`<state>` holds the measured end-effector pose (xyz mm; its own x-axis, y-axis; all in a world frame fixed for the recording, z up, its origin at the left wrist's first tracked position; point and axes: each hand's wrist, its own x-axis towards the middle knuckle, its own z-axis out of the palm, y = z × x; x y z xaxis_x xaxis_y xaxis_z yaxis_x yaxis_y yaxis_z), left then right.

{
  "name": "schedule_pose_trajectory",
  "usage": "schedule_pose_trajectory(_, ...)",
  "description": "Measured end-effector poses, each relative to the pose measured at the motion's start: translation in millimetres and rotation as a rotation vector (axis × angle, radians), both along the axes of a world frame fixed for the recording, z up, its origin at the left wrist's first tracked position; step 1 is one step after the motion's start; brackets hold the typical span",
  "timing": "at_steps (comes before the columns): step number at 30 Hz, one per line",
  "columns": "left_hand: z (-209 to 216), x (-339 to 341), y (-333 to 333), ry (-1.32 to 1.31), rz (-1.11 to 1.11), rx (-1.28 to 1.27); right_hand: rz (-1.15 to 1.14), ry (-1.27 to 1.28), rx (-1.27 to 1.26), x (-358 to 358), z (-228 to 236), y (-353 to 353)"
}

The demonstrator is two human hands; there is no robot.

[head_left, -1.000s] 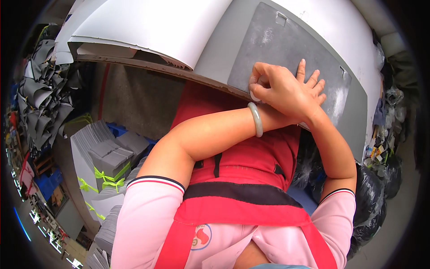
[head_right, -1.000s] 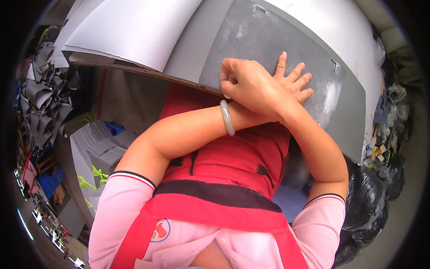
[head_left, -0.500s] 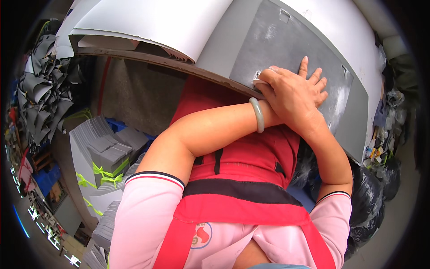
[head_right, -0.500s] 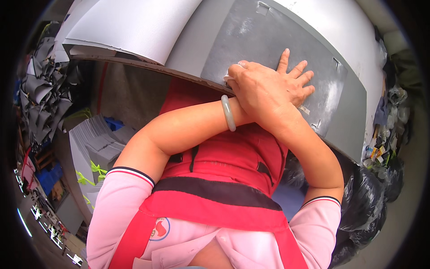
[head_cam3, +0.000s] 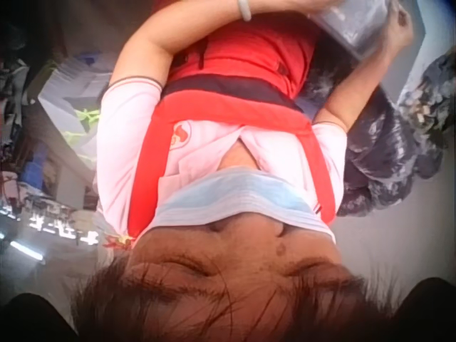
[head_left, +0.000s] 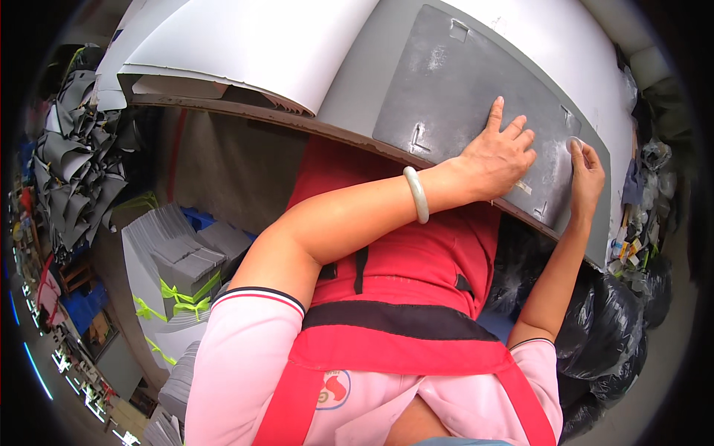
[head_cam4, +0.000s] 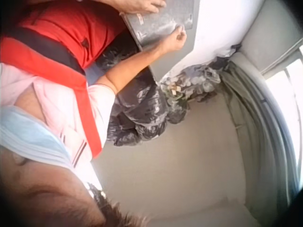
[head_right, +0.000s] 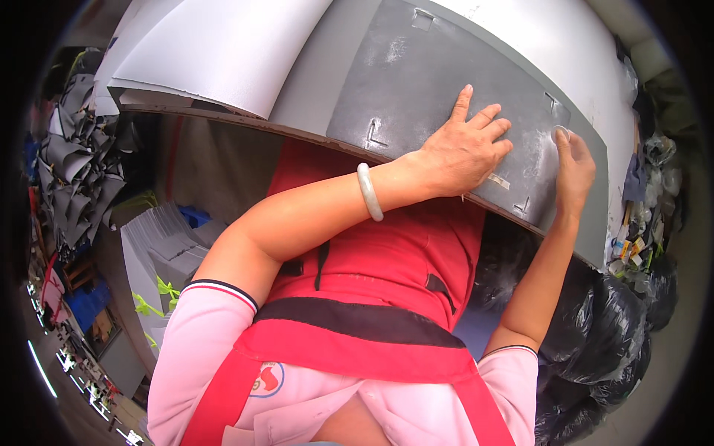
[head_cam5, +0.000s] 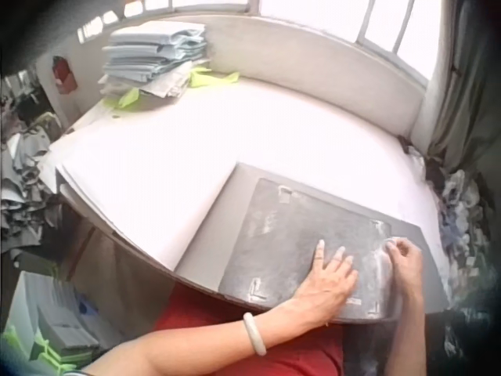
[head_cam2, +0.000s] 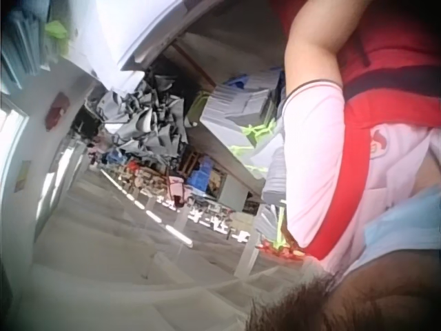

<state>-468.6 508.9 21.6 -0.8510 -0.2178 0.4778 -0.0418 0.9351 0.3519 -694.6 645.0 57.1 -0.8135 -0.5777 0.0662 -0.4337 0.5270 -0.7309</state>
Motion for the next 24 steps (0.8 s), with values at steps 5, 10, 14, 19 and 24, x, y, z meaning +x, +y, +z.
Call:
schedule_pose_trajectory(5, 2, 3, -1, -0.009, -0.005, 0.027, -0.067, -0.021, 0.021, -17, 2, 1)
schedule_pose_trajectory(10, 1, 3, 0, 0.004, -0.008, 0.022, -0.099, -0.311, -0.248, -18, 7, 10)
schedule_pose_trajectory(14, 2, 5, -2, 0.147, -0.025, 0.083, 0.088, -0.683, -0.411, -11, 17, 13)
schedule_pose_trajectory(19, 35, 34, 30, 0.259, -0.321, 0.285, 0.183, -0.724, -0.475, -7, -5, 9)
schedule_pose_trajectory(24, 42, 74, 8, -0.019, -0.292, 0.138, 0.099, -0.937, -0.833, -17, -6, 1)
